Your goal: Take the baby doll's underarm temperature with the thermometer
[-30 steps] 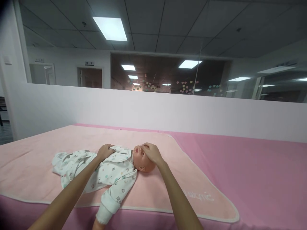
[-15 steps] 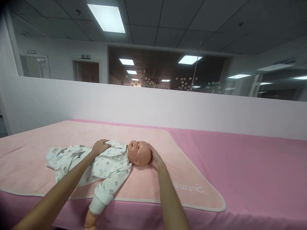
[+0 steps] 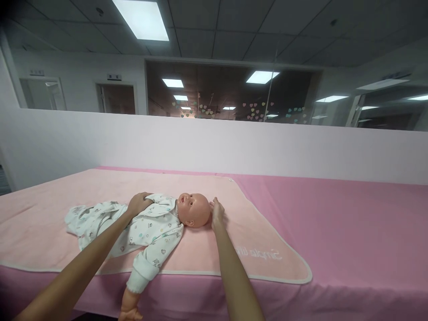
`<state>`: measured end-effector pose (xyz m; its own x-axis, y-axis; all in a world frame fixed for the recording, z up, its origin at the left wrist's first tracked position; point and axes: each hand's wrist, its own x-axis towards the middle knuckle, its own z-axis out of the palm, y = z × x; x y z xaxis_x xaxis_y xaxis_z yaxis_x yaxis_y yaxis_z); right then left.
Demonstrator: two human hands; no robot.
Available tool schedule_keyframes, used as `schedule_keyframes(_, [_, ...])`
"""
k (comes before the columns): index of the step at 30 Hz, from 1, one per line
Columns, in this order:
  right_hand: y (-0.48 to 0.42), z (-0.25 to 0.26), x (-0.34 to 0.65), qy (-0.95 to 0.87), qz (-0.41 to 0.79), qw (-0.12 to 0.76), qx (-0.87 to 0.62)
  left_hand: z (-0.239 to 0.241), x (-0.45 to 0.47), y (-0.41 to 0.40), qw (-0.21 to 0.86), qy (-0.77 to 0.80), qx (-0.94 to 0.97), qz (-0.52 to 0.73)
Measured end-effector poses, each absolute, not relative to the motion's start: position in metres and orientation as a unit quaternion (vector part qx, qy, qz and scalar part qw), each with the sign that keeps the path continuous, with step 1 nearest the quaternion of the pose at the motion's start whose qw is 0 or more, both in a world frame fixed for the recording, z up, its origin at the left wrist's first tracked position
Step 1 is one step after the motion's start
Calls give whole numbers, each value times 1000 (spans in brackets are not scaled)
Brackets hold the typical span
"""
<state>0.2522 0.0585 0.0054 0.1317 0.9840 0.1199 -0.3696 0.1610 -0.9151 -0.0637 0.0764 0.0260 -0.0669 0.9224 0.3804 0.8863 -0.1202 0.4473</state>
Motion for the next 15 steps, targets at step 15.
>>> schedule_keyframes(15, [33, 41, 227, -409, 717, 491, -280, 26, -63, 77, 21, 658, 691, 299])
